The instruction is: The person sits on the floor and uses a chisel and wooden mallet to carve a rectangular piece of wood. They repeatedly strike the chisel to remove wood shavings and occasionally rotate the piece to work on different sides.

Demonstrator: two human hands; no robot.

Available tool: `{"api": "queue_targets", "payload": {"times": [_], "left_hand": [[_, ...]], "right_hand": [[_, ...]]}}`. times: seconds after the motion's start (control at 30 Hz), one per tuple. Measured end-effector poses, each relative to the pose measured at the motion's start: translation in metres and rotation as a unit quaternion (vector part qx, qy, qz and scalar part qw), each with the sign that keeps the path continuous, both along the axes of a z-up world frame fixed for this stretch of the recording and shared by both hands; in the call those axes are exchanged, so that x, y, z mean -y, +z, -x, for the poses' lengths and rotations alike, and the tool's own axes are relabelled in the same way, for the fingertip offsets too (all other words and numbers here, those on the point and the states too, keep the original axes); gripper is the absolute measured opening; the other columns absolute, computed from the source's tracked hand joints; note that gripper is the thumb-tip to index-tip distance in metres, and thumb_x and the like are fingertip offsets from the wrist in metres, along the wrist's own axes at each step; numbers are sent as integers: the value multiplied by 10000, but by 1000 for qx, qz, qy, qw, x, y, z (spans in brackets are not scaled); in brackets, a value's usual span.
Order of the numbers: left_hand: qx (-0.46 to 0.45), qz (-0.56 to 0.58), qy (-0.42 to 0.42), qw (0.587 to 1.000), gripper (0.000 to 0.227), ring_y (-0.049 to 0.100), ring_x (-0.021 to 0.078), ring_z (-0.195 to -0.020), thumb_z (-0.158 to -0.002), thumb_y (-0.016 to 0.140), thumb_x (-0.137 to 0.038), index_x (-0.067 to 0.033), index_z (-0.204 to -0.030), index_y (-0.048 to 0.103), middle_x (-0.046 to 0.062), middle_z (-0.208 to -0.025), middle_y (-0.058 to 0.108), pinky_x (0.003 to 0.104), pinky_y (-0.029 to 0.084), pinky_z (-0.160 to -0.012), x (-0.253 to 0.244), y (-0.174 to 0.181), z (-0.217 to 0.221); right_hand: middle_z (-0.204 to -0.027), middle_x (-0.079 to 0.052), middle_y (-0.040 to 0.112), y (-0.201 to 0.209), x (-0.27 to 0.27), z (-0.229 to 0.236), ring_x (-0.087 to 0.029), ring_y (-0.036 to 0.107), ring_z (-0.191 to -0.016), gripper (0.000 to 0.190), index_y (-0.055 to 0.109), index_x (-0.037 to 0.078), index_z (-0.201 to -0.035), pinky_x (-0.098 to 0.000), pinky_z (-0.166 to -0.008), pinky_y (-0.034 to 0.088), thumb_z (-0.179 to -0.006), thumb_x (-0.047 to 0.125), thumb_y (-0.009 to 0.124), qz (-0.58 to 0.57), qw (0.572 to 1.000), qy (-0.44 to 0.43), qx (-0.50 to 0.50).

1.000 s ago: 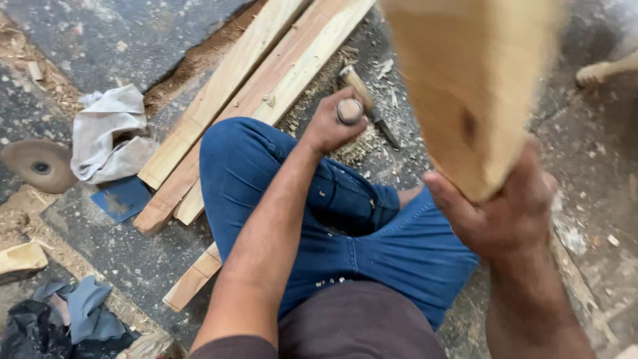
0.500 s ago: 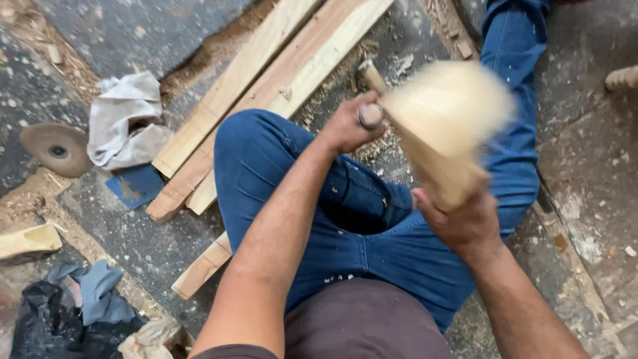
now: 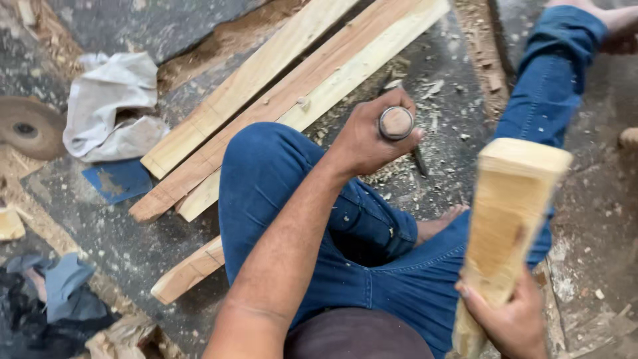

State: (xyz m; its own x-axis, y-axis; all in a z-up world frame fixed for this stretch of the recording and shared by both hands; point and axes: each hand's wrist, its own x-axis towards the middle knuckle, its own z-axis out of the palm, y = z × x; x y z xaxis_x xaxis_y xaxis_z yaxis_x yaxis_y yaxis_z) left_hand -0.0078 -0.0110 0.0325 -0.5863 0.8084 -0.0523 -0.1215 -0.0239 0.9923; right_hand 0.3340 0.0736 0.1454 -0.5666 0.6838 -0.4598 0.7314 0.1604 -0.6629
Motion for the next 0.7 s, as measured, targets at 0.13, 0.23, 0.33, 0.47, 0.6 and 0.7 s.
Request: {"api": "queue_targets", "payload": {"times": [0.13,0.23,0.33,0.47,0.6,0.7], "left_hand": [[23,-26,0,999,274,675,144,-850,-864,799,-242,-140,-1021,598,10,-891,689,343,564,-758,11,-15,-10],[31,-36,-12,999,291,695,165,-841,-812,797,-211,-136,-1014,602,25,-873,711,348,565,-779,-8,-33,-13],[15,-6,-12,1000,333,708,183,-813,-750,793,-195,-134,-1029,622,45,-864,723,347,559,-774,-17,-49,-21],[16,-23,-25,999,352,711,196,-823,-753,796,-185,-133,-1056,625,55,-877,718,343,564,-785,-14,-62,-34],[6,-63,-27,998,402,685,182,-927,-723,813,-148,-133,-1079,628,41,-955,716,351,547,-857,-14,-80,-39],[28,-40,-42,998,345,657,164,-912,-793,821,-152,-123,-1070,617,25,-936,683,339,563,-850,-8,-89,-54]], "right_hand": [[-1088,-154,682,-5,-10,0,-235,724,-941,542,536,-30,-1303,-378,-798,631,-881,208,780,129,974,34,-182],[-1024,-205,711,-28,-19,-8,-289,730,-899,475,584,-70,-1292,-426,-796,622,-936,218,708,96,988,-41,-110],[-1004,-221,707,-36,-14,-15,-293,722,-866,493,595,-87,-1277,-421,-791,613,-953,263,720,105,988,-18,-114],[-1065,-184,684,-7,8,1,-240,705,-890,491,570,-31,-1314,-377,-848,618,-1005,306,751,72,967,0,-245],[-1004,-166,675,2,2,32,-245,678,-836,397,624,-26,-1148,-372,-774,591,-1000,320,751,-10,984,58,-171],[-875,-161,641,-5,-2,39,-271,645,-744,390,614,-17,-1092,-419,-665,553,-927,304,760,-107,989,89,42]]}}
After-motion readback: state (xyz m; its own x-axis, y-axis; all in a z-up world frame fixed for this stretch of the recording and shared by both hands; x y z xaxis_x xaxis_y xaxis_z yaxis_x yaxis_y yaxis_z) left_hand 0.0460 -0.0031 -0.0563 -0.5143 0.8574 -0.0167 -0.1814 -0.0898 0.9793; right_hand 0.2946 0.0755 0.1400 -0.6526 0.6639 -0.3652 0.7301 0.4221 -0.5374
